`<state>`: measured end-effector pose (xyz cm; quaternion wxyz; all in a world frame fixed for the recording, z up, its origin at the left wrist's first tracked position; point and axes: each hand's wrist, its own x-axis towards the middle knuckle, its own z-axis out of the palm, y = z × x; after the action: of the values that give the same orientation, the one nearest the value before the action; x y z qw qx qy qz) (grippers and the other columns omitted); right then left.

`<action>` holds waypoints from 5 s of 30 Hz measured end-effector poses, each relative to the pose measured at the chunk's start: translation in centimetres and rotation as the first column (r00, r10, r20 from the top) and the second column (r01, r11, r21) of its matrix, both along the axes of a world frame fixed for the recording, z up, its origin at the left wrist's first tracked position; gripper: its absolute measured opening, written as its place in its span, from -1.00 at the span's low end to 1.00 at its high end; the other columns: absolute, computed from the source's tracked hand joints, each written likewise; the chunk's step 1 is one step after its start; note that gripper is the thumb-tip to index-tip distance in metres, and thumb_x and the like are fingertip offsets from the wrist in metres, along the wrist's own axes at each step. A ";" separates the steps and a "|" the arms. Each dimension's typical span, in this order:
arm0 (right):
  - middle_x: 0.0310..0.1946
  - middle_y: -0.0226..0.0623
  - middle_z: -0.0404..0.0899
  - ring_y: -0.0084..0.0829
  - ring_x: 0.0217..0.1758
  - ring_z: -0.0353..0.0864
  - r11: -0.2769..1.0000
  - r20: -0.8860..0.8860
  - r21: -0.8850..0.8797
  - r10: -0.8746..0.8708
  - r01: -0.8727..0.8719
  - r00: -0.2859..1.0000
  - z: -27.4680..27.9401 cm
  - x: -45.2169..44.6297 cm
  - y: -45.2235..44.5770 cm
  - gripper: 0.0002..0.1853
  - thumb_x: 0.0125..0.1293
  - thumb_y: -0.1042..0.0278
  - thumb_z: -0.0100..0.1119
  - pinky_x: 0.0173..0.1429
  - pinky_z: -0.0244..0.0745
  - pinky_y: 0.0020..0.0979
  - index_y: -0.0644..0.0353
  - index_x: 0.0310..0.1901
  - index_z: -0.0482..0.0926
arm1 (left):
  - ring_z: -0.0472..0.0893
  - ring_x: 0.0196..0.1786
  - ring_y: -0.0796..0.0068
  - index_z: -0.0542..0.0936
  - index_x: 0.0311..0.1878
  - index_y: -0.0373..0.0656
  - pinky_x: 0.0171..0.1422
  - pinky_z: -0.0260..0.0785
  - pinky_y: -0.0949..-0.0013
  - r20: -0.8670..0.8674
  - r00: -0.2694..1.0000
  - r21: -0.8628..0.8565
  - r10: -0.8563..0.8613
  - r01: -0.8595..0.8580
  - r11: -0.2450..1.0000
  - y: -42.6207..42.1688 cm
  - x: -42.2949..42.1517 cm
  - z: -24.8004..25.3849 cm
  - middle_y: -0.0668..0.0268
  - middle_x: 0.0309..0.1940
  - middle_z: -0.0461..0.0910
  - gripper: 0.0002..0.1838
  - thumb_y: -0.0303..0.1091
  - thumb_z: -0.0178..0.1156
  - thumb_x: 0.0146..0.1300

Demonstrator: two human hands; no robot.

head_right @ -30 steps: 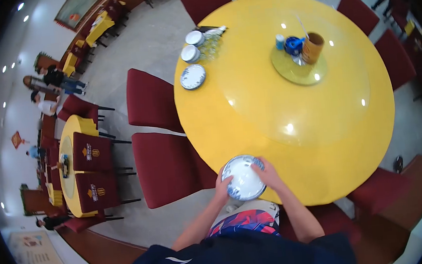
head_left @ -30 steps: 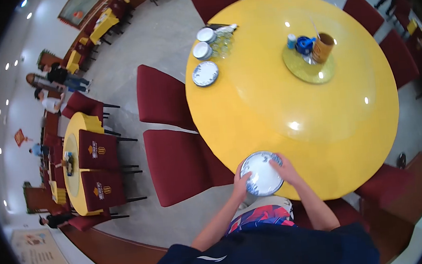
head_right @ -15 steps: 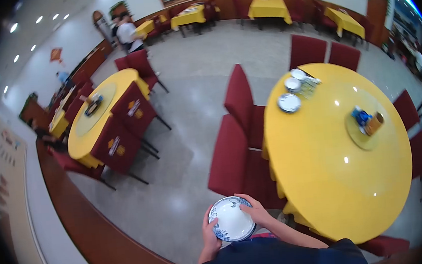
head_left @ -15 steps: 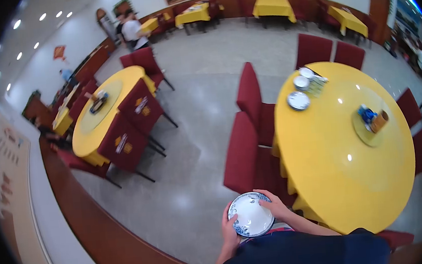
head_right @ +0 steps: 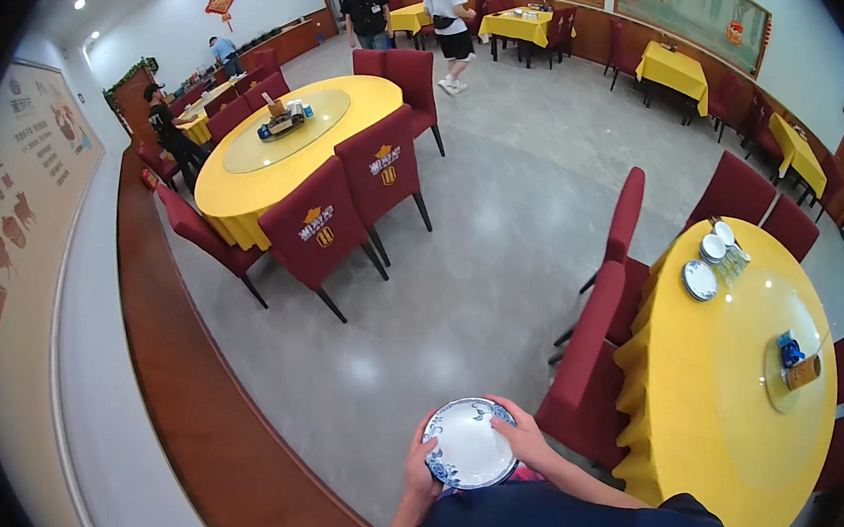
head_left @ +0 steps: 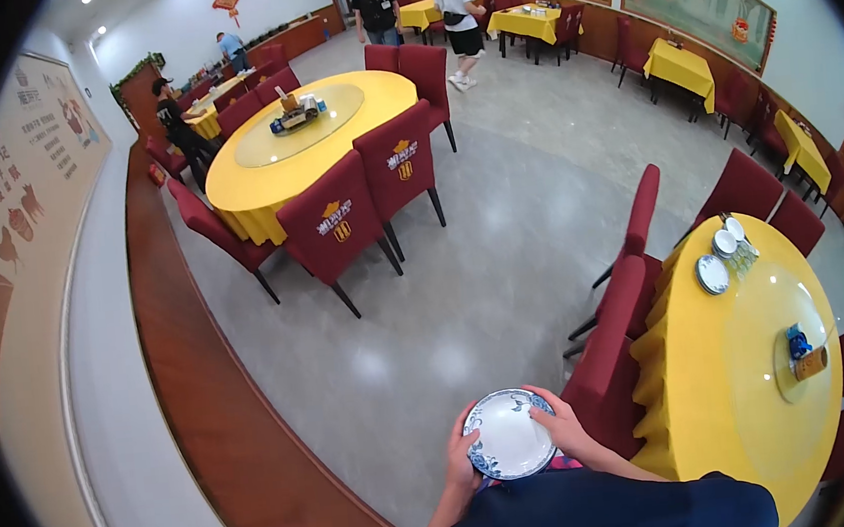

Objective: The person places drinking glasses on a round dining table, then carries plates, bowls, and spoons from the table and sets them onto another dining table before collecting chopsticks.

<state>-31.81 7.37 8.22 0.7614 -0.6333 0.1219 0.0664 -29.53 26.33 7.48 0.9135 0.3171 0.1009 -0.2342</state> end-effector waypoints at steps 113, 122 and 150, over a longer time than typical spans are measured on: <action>0.10 -0.25 0.45 -0.49 0.11 0.41 0.624 0.144 0.105 -0.780 0.774 0.609 0.0 136.1 -237.0 -0.55 0.35 0.50 -0.03 0.21 0.31 -0.48 0.18 0.28 0.32 | 0.51 0.14 0.30 0.36 0.29 -0.22 0.22 0.36 0.36 0.073 0.588 0.338 -0.805 0.745 0.575 -247.2 151.0 2.2 0.08 0.14 0.46 -0.45 -0.62 -0.04 0.16; 0.07 -0.25 0.48 -0.46 0.10 0.44 0.491 0.023 0.098 -0.871 0.866 0.491 -4.7 146.5 -257.6 -0.54 0.34 0.53 -0.04 0.20 0.34 -0.46 0.19 0.28 0.31 | 0.51 0.13 0.30 0.37 0.28 -0.21 0.22 0.37 0.36 -0.005 0.525 0.306 -0.851 0.811 0.499 -269.8 162.0 -4.3 0.09 0.13 0.47 -0.46 -0.61 -0.02 0.17; 0.06 -0.21 0.51 -0.46 0.10 0.47 0.410 -0.146 0.098 -0.895 0.907 0.421 -16.8 175.7 -324.8 -0.55 0.28 0.52 0.07 0.21 0.33 -0.46 0.30 0.22 0.38 | 0.42 0.22 0.36 0.32 0.30 -0.23 0.31 0.25 0.36 -0.136 0.606 0.374 -0.784 0.764 0.525 -335.3 189.7 -14.1 0.14 0.19 0.41 -0.53 -0.47 -0.03 0.31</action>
<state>143.93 -317.40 -8.60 0.7215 -0.4016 0.4637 -0.3210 160.21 -308.95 -6.60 0.6320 0.5118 -0.0277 -0.5812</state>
